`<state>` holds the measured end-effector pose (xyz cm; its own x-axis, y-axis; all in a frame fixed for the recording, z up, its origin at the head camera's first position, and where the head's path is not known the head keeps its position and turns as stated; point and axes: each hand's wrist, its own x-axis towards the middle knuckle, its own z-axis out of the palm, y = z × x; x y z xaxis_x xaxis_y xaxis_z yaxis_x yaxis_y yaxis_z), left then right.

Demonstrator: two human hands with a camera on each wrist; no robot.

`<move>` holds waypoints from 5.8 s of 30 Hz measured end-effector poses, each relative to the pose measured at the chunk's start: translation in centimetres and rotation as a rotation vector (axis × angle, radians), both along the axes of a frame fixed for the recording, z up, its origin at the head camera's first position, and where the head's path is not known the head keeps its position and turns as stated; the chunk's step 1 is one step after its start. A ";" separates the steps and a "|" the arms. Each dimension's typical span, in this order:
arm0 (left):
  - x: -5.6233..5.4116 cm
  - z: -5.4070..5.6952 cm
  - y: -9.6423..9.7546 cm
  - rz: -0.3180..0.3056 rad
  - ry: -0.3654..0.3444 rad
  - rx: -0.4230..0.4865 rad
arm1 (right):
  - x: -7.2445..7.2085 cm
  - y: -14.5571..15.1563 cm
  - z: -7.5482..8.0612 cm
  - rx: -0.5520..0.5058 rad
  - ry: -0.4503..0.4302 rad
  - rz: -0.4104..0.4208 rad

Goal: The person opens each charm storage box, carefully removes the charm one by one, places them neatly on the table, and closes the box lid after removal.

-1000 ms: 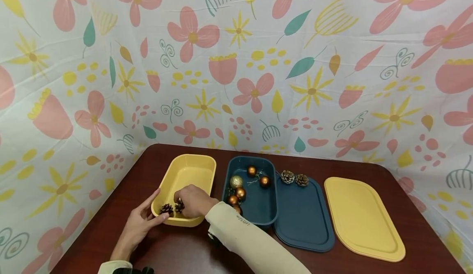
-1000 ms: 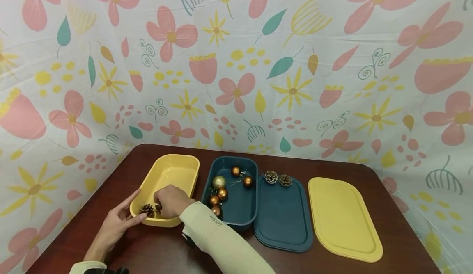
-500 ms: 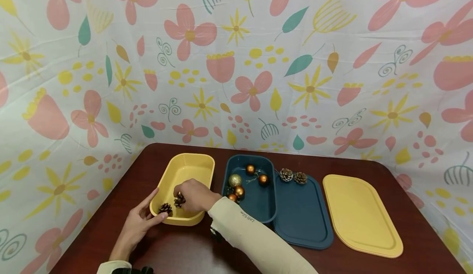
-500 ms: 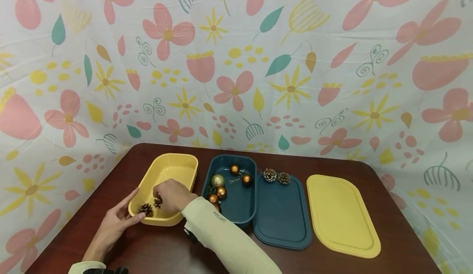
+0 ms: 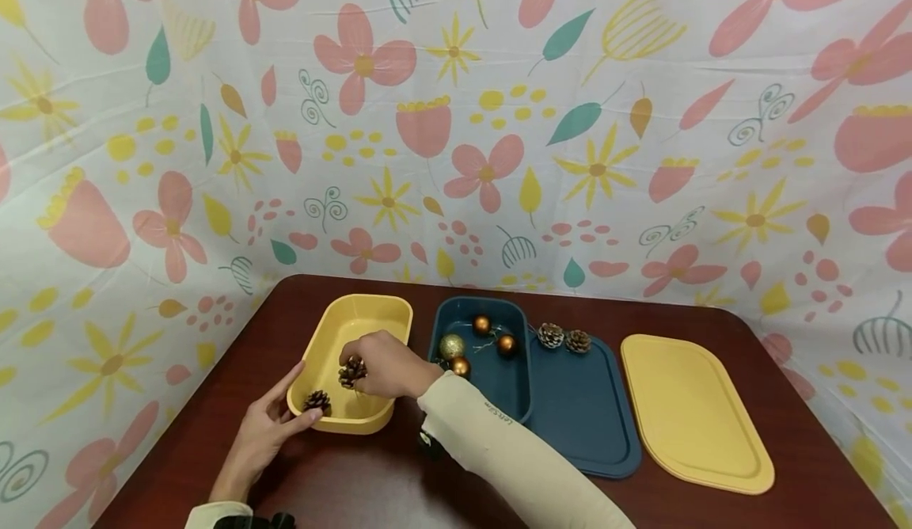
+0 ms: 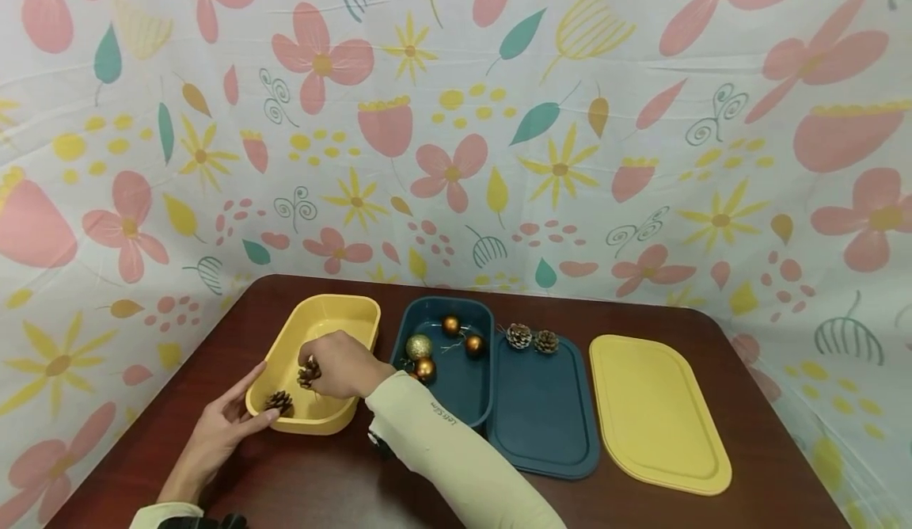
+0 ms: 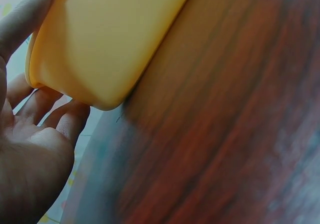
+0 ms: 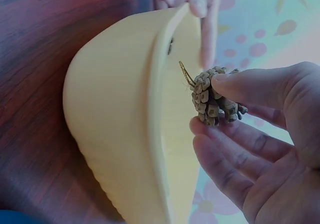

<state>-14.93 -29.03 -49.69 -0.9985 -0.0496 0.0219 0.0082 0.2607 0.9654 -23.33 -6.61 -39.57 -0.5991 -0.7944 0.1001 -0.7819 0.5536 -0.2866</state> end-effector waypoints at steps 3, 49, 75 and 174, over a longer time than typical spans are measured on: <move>0.0 0.0 0.0 0.002 -0.007 -0.007 | 0.0 0.6 0.3 -0.041 -0.017 0.023; 0.1 0.0 0.0 -0.004 -0.003 0.012 | -1.1 11.7 0.4 -0.286 -0.316 -0.029; 0.1 0.1 0.1 0.003 -0.011 0.007 | -1.4 20.4 0.4 -0.363 -0.251 -0.175; -0.1 0.0 0.1 0.008 -0.033 0.021 | -2.8 28.1 -6.1 -0.333 0.078 -0.715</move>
<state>-15.00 -28.93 -49.68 -0.9983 -0.0575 -0.0125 -0.0260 0.2401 0.9704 -26.10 21.52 -45.67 -0.9342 -0.1405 0.3278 -0.2939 0.8240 -0.4845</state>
